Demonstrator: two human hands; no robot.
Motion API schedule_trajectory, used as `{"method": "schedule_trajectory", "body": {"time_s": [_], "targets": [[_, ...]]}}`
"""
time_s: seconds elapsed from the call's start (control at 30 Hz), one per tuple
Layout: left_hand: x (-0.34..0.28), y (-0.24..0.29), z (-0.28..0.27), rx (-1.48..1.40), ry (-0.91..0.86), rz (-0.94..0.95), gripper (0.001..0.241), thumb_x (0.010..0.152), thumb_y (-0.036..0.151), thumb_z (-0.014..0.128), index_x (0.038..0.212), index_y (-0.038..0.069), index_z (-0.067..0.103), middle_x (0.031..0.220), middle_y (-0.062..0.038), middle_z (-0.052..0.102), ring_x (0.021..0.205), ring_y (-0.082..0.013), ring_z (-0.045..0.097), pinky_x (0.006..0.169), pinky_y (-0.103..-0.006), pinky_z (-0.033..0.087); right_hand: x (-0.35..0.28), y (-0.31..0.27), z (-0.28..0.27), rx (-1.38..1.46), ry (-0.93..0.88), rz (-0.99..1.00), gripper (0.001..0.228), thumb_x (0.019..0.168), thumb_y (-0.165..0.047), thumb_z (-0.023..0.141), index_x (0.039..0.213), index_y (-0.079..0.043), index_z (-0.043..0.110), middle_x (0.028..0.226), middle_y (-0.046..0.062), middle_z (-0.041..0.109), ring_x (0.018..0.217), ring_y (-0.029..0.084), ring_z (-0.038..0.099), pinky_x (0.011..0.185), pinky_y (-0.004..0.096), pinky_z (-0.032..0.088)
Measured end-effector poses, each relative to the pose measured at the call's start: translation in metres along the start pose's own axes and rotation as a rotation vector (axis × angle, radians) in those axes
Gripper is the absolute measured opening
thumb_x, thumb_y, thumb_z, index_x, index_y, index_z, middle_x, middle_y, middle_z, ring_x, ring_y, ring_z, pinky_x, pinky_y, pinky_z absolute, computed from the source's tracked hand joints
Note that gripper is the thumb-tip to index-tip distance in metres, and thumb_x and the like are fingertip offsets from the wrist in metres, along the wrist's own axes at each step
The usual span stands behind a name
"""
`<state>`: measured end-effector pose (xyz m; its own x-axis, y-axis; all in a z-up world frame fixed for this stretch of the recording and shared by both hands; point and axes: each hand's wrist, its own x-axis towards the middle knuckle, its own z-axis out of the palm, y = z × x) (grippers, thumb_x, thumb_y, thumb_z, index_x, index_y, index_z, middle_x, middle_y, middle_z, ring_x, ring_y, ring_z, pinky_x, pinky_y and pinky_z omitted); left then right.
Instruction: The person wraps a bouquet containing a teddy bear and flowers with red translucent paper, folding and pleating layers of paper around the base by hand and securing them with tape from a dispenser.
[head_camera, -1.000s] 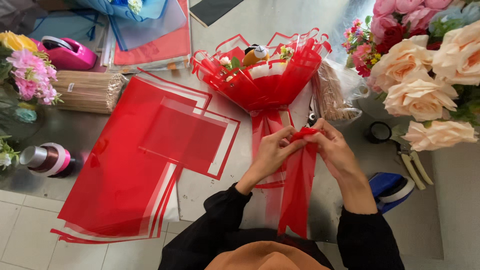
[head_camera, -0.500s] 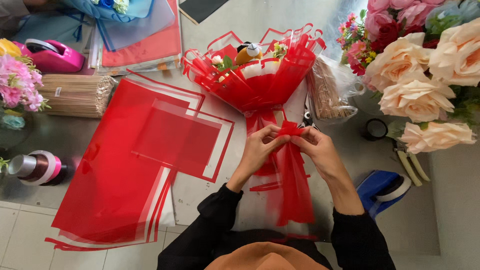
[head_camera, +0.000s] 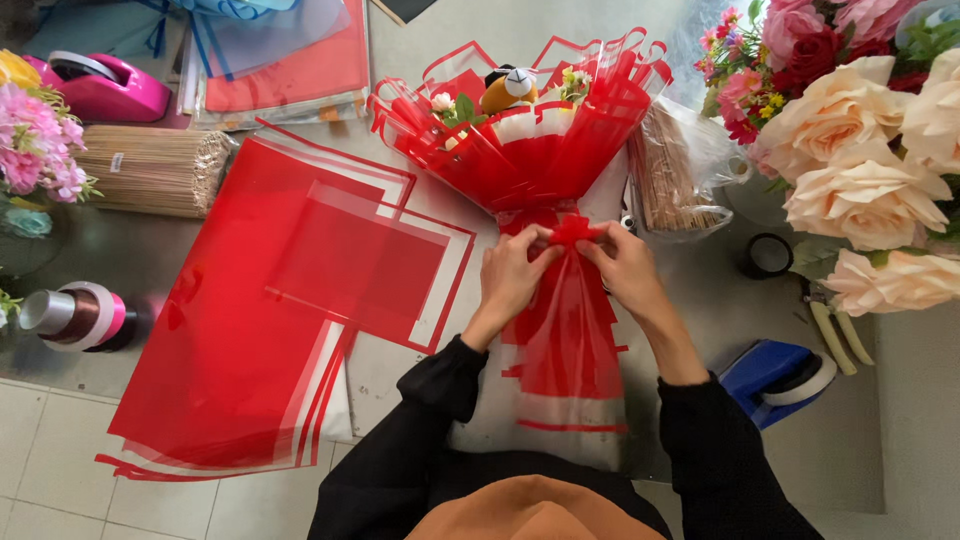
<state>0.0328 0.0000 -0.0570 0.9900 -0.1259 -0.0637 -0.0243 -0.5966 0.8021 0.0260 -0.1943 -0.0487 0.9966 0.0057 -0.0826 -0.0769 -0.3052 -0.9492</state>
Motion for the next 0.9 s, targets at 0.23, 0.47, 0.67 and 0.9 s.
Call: {"method": "schedule_trajectory", "body": {"time_s": [0.23,0.47,0.67,0.9], "targets": [[0.02,0.008,-0.002,0.0,0.194,0.086,0.026,0.097,0.032,0.07,0.116,0.015,0.068,0.103,-0.012,0.077,0.106,-0.0323,0.068,0.091,-0.044,0.052,0.043,0.011,0.02,-0.277,0.098,-0.146,0.021,0.101,-0.019,0.07,0.118,-0.008,0.066,0.103,0.017,0.075,0.102,0.036,0.073,0.086,0.047,0.057],[0.005,0.011,-0.005,-0.194,0.317,0.207,0.029,0.098,0.036,0.072,0.112,0.014,0.059,0.096,-0.004,0.059,0.094,-0.0248,0.064,0.087,-0.0402,0.053,0.068,0.028,0.021,-0.276,0.08,-0.217,0.019,0.101,-0.019,0.072,0.116,-0.009,0.065,0.104,0.017,0.074,0.105,0.036,0.071,0.091,0.049,0.056],[0.007,0.029,-0.024,-0.375,0.228,-0.026,0.061,0.084,0.065,0.076,0.117,0.015,0.062,0.105,-0.006,0.066,0.105,-0.0229,0.068,0.092,-0.0348,0.056,0.052,-0.005,0.006,-0.231,0.006,-0.142,0.021,0.103,-0.024,0.072,0.117,-0.01,0.066,0.105,0.014,0.075,0.099,0.031,0.073,0.086,0.046,0.056],[0.011,0.025,0.002,0.024,0.411,0.451,0.034,0.084,0.038,0.083,0.089,0.019,0.056,0.079,0.001,0.049,0.079,-0.0231,0.055,0.073,-0.0386,0.045,0.061,0.008,0.013,-0.197,0.014,-0.121,0.023,0.1,-0.024,0.072,0.119,-0.012,0.067,0.101,0.011,0.075,0.092,0.027,0.075,0.081,0.043,0.057]]}}
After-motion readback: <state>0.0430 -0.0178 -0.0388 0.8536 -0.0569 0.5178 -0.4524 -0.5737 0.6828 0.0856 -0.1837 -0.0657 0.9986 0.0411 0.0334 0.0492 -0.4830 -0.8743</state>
